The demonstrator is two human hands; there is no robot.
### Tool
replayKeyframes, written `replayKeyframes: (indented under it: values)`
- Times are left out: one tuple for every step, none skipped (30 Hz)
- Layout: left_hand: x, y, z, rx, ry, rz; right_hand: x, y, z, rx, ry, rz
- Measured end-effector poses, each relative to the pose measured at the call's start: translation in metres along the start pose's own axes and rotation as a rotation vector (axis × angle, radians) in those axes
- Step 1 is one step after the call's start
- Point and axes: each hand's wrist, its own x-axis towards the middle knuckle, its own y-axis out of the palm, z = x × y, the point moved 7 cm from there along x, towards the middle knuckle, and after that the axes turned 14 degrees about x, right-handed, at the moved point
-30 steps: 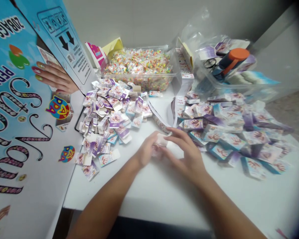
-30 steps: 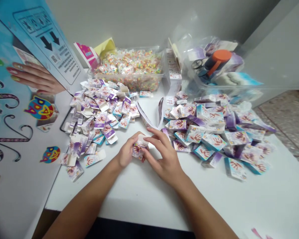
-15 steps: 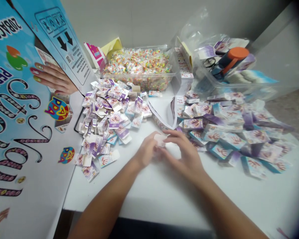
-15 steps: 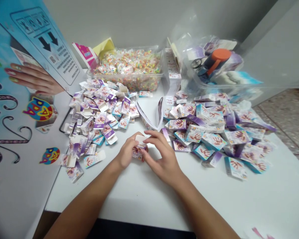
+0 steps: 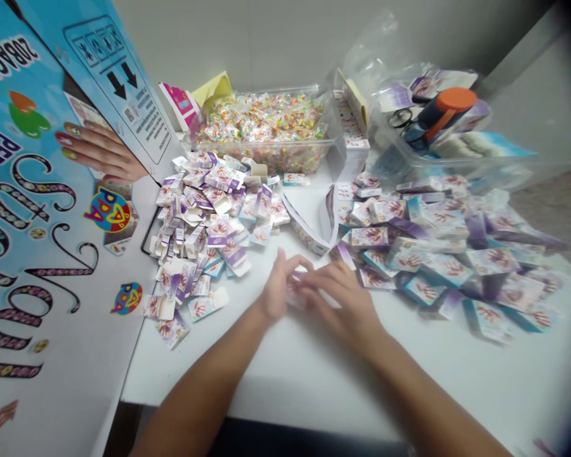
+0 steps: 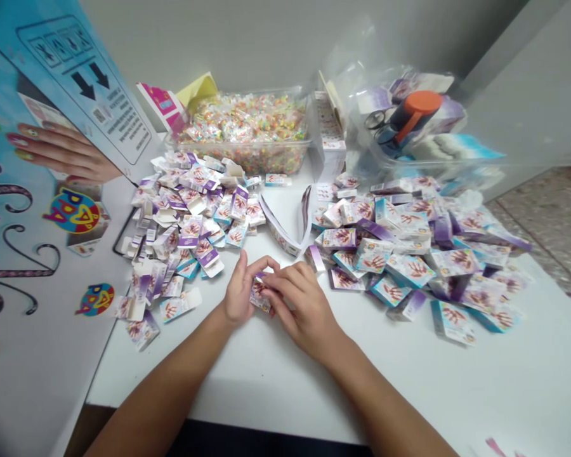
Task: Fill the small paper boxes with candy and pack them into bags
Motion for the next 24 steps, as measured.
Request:
replayKeyframes:
  values:
    - [0.000, 0.002, 0.002, 0.010, -0.010, 0.013, 0.001, 0.000, -0.001, 0.006, 0.004, -0.002]
    - [0.001, 0.003, 0.004, 0.022, -0.012, 0.016, 0.001, -0.001, -0.003, 0.012, 0.019, -0.020]
    - [0.001, 0.003, 0.005, 0.036, -0.005, 0.007, 0.001, -0.002, -0.005, 0.016, 0.047, -0.048]
    - [0.001, 0.003, 0.006, 0.049, 0.011, -0.010, 0.002, -0.003, -0.008, 0.018, 0.080, -0.077]
    - [0.001, 0.002, 0.006, 0.065, 0.031, -0.027, 0.001, -0.004, -0.010, 0.022, 0.116, -0.100]
    - [0.000, 0.001, 0.005, 0.089, 0.055, -0.042, 0.001, -0.004, -0.013, 0.033, 0.155, -0.118]
    - [-0.001, 0.001, 0.004, 0.121, 0.077, -0.052, 0.001, -0.004, -0.015, 0.052, 0.196, -0.134]
    - [-0.002, 0.001, 0.002, 0.155, 0.096, -0.053, 0.000, -0.004, -0.018, 0.080, 0.237, -0.152]
    - [-0.004, 0.001, 0.001, 0.187, 0.112, -0.050, 0.000, -0.004, -0.020, 0.115, 0.274, -0.170]
    - [-0.006, 0.002, -0.001, 0.212, 0.127, -0.043, -0.001, -0.005, -0.021, 0.155, 0.303, -0.188]
    - [-0.007, 0.002, -0.002, 0.232, 0.137, -0.037, -0.001, -0.005, -0.022, 0.195, 0.325, -0.202]
    - [-0.008, 0.003, -0.004, 0.248, 0.142, -0.031, -0.001, -0.005, -0.023, 0.231, 0.338, -0.210]
    - [-0.009, 0.004, -0.005, 0.259, 0.142, -0.027, -0.001, -0.005, -0.023, 0.258, 0.340, -0.213]
    - [-0.009, 0.004, -0.005, 0.271, 0.137, -0.023, -0.001, -0.005, -0.022, 0.263, 0.329, -0.210]
    - [-0.009, 0.004, -0.006, 0.281, 0.130, -0.022, -0.001, -0.006, -0.020, 0.240, 0.298, -0.204]
    - [-0.009, 0.004, -0.006, 0.285, 0.118, -0.022, 0.000, -0.006, -0.016, 0.190, 0.245, -0.199]
    - [-0.009, 0.004, -0.006, 0.279, 0.101, -0.023, 0.000, -0.006, -0.011, 0.123, 0.176, -0.186]
    - [-0.008, 0.003, -0.006, 0.266, 0.080, -0.030, 0.000, -0.005, -0.005, 0.049, 0.100, -0.165]
    - [-0.007, 0.001, -0.007, 0.250, 0.059, -0.043, -0.001, -0.002, 0.000, -0.018, 0.030, -0.135]
    - [-0.007, -0.001, -0.007, 0.237, 0.039, -0.063, -0.001, 0.002, 0.004, -0.071, -0.023, -0.097]
    - [-0.006, -0.004, -0.008, 0.228, 0.025, -0.091, -0.002, 0.006, 0.006, -0.103, -0.055, -0.052]
    - [-0.006, -0.007, -0.009, 0.227, 0.021, -0.122, -0.003, 0.010, 0.007, -0.116, -0.065, -0.007]
    - [-0.006, -0.009, -0.011, 0.234, 0.024, -0.148, -0.003, 0.014, 0.007, -0.115, -0.062, 0.028]
    - [-0.006, -0.010, -0.012, 0.240, 0.028, -0.163, -0.003, 0.016, 0.007, -0.100, -0.052, 0.048]
